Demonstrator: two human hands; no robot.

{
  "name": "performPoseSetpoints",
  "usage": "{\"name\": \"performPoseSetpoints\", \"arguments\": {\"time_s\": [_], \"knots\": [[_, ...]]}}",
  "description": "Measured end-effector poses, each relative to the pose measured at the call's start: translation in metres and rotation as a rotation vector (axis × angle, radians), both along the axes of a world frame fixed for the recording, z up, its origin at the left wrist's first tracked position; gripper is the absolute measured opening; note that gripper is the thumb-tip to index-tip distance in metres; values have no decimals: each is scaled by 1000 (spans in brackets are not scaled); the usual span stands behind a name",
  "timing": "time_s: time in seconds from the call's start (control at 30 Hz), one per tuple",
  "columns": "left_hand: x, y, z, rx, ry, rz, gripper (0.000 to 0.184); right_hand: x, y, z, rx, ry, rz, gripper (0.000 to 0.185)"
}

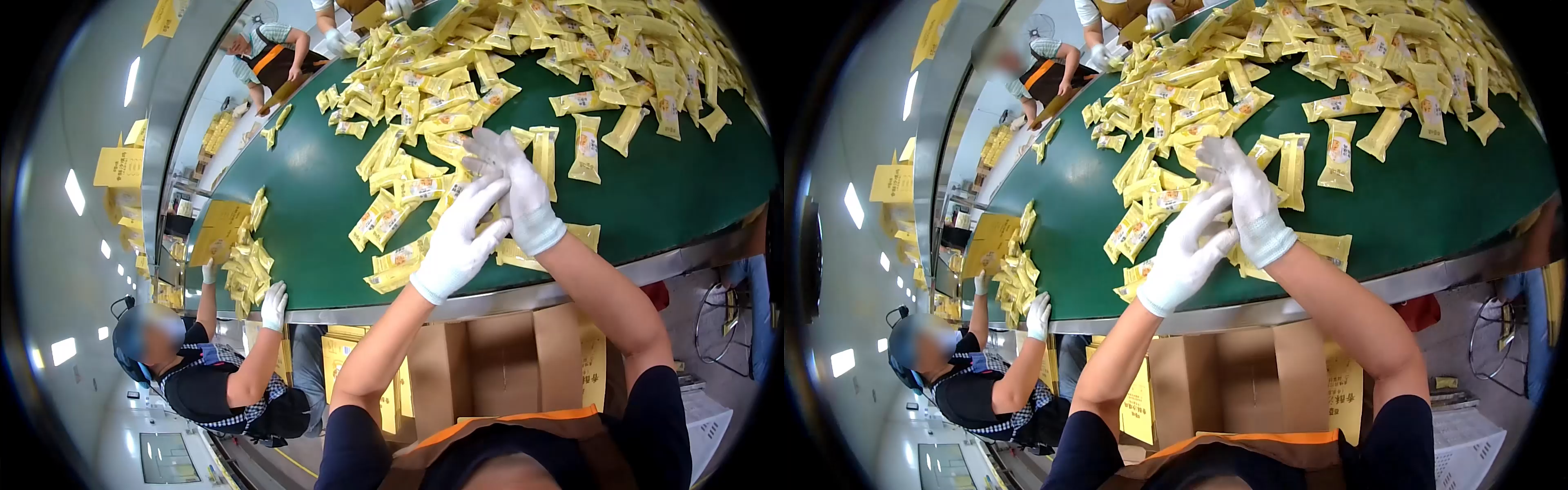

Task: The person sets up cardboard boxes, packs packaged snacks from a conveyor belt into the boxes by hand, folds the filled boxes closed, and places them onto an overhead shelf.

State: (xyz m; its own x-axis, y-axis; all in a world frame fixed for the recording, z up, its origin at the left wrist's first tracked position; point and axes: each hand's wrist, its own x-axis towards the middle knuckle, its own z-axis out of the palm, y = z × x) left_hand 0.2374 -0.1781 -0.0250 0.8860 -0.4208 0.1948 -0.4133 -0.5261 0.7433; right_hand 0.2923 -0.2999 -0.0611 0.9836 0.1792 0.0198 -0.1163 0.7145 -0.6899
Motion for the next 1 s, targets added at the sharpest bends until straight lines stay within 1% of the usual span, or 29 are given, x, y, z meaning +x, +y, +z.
{"name": "performPoseSetpoints", "arguments": {"time_s": [0.1, 0.17, 0.2, 0.3, 0.33, 0.37, 0.4, 0.43, 0.47, 0.5, 0.53, 0.57, 0.63, 0.67, 0.7, 0.73, 0.77, 0.8, 0.9, 0.93, 1.0], "knots": [[-3, 5, -2, -98, 74, -10, 48, -1, -8, 4, -110, -62, 83, 53], [-16, 14, -5, 38, -65, 52, 47, 8, -13, 4, -187, -142, 160, 46], [-23, 20, -6, 107, -134, 83, 47, 12, -9, 1, -170, -139, 102, 35], [-42, 44, -10, 338, -474, 277, 45, 24, -36, -1, -396, -247, 167, 27], [-48, 57, -17, 376, -504, 363, 44, 16, -44, 10, -421, -212, 163, 22], [-53, 73, -26, 412, -539, 449, 44, 5, -56, 20, -596, -264, 121, 22], [-59, 92, -36, 441, -489, 482, 44, 2, -74, 14, -738, -307, 210, 24], [-66, 110, -44, 543, -480, 481, 48, -8, -89, 5, -940, -411, 181, 27], [-69, 121, -45, 587, -372, 415, 52, -17, -96, -22, -1073, -739, -59, 26], [-73, 129, -48, 629, -260, 348, 58, -36, -107, -20, -1259, -745, -17, 24], [-79, 134, -63, 688, -313, 329, 72, -54, -115, -16, -1533, -896, -50, 31], [-81, 133, -68, 785, -346, 304, 76, -67, -117, -27, -1634, -952, -59, 45], [-80, 135, -80, 831, -352, 344, 77, -76, -116, -43, -1689, -1092, -195, 57], [-78, 138, -85, 827, -352, 343, 75, -75, -117, -47, -1678, -1072, -144, 63], [-77, 141, -85, 827, -352, 351, 73, -72, -120, -47, -1693, -1094, -153, 62], [-78, 139, -81, 796, -318, 351, 68, -70, -122, -46, -1705, -1121, -163, 62], [-78, 141, -76, 799, -320, 337, 67, -69, -123, -46, -1717, -1150, -168, 62], [-79, 143, -72, 814, -312, 349, 67, -70, -129, -38, -1722, -1109, -103, 59], [-87, 144, -68, 804, -332, 422, 63, -74, -147, -20, -1867, -1311, -279, 54], [-89, 144, -70, 791, -339, 433, 61, -81, -147, -10, -1867, -1301, -207, 50], [-93, 143, -74, 777, -431, 452, 55, -94, -142, -12, -1776, -1275, -109, 49]]}}
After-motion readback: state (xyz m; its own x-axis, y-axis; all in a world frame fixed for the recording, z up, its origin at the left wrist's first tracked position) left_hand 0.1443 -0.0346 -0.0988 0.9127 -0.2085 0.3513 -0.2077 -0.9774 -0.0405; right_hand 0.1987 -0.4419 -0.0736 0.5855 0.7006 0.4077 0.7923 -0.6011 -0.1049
